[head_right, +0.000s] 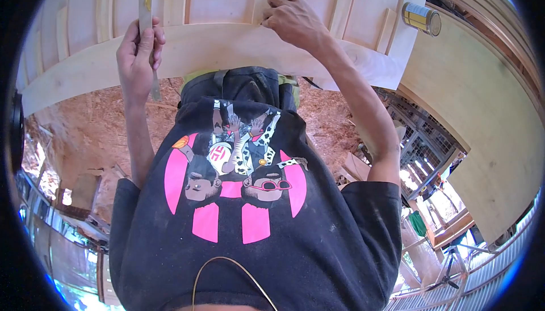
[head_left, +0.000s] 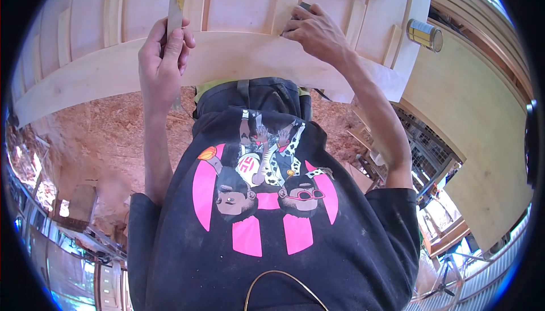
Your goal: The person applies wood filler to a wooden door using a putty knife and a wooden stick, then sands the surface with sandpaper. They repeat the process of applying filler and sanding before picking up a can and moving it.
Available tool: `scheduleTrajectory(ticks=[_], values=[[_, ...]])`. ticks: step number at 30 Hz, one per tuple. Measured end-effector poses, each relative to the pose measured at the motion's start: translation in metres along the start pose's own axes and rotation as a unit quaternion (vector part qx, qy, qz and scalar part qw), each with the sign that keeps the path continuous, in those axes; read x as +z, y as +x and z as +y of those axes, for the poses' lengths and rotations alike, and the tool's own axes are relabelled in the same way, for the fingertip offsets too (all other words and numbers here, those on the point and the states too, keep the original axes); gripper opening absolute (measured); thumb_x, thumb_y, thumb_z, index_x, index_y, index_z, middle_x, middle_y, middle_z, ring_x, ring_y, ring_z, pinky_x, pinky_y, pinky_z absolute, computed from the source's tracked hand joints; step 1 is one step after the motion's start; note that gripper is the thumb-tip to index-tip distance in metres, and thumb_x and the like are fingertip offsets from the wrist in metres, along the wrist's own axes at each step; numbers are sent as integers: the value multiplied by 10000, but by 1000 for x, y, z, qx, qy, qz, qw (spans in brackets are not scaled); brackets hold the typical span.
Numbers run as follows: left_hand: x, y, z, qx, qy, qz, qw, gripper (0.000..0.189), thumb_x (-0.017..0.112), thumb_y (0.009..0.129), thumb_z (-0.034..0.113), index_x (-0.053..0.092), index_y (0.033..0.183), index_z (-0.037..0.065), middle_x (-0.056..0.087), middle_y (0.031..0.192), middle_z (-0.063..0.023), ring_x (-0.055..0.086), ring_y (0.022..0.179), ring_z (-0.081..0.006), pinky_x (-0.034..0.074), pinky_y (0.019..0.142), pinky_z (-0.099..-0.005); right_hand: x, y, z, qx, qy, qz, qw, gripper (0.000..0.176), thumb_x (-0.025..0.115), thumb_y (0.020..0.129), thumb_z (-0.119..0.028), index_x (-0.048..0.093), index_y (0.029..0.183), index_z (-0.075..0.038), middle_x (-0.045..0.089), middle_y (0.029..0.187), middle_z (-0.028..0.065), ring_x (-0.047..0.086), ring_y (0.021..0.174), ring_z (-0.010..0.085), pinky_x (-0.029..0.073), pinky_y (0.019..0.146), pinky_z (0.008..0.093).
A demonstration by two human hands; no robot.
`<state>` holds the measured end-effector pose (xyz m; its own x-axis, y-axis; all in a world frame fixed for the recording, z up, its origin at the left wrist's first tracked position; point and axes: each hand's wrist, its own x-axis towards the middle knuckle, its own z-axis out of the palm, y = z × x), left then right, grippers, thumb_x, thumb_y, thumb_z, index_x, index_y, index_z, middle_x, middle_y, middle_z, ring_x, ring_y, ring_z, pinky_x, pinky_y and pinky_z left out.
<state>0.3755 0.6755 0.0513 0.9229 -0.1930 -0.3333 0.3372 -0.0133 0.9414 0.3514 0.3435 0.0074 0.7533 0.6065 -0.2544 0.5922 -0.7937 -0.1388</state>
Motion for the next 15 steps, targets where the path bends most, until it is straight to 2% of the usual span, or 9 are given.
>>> scheduleTrajectory(ticks=[1,3,6,7,9,10,12,14,15], values=[[0,0,0,1,-3,1,1000,225,534,1100,191,635,1196,14,619,840,12,436,633,-22,346,537,-191,-2,-1,0,-1,0,1,1000,133,681,853,-190,802,900,-219,722,961,-106,575,1146,121,412,1005,339],[-1,1,-2,2,-1,3,1000,226,534,1100,194,635,1198,17,619,840,12,437,634,-22,347,536,-191,-9,-2,1,33,5,-91,995,273,699,844,-88,822,1057,-207,754,1151,-106,549,1217,119,394,985,324],[0,1,-3,-2,2,1,1000,230,533,1102,200,637,1200,20,621,841,11,440,634,-23,350,533,-190,-29,-2,3,44,-34,-174,983,258,692,851,-89,822,1046,-197,759,1134,-84,557,1203,113,382,993,321],[1,1,-3,-6,4,-1,1000,233,532,1103,204,638,1200,22,623,841,10,441,634,-23,351,532,-190,-24,-9,7,46,-34,-173,983,258,692,851,-89,822,1046,-197,759,1134,-84,557,1203,113,382,993,321],[2,3,-2,-14,2,-5,1000,231,529,1104,206,639,1199,27,621,840,13,447,636,-23,358,525,-189,-9,-27,22,85,59,44,994,219,674,848,-76,816,985,-173,760,1074,-72,614,1106,150,451,978,360],[4,2,-2,-23,-1,-5,1000,229,526,1105,208,640,1197,31,619,839,15,453,638,-22,365,518,-189,-14,-27,23,82,58,45,994,219,674,848,-76,816,985,-173,760,1074,-72,614,1106,150,451,978,360],[12,3,-3,-53,-16,2,998,226,525,1105,214,639,1184,36,603,823,20,459,629,-22,373,509,-191,-34,-23,16,175,235,203,934,327,661,814,24,811,1066,-121,762,1144,-15,651,1026,190,514,905,377],[16,6,-4,-72,-18,11,997,223,524,1106,221,639,1172,42,587,808,26,466,620,-21,380,501,-193,-51,-9,-1,163,264,260,914,367,663,797,52,806,1092,-112,757,1135,16,654,969,213,531,852,376],[19,5,-6,-95,-38,-27,994,231,527,1105,239,627,1176,43,583,832,23,476,624,-17,382,488,-190,-58,-5,-13,159,290,305,893,408,665,780,79,802,1119,-102,752,1126,46,657,912,237,548,798,375]])
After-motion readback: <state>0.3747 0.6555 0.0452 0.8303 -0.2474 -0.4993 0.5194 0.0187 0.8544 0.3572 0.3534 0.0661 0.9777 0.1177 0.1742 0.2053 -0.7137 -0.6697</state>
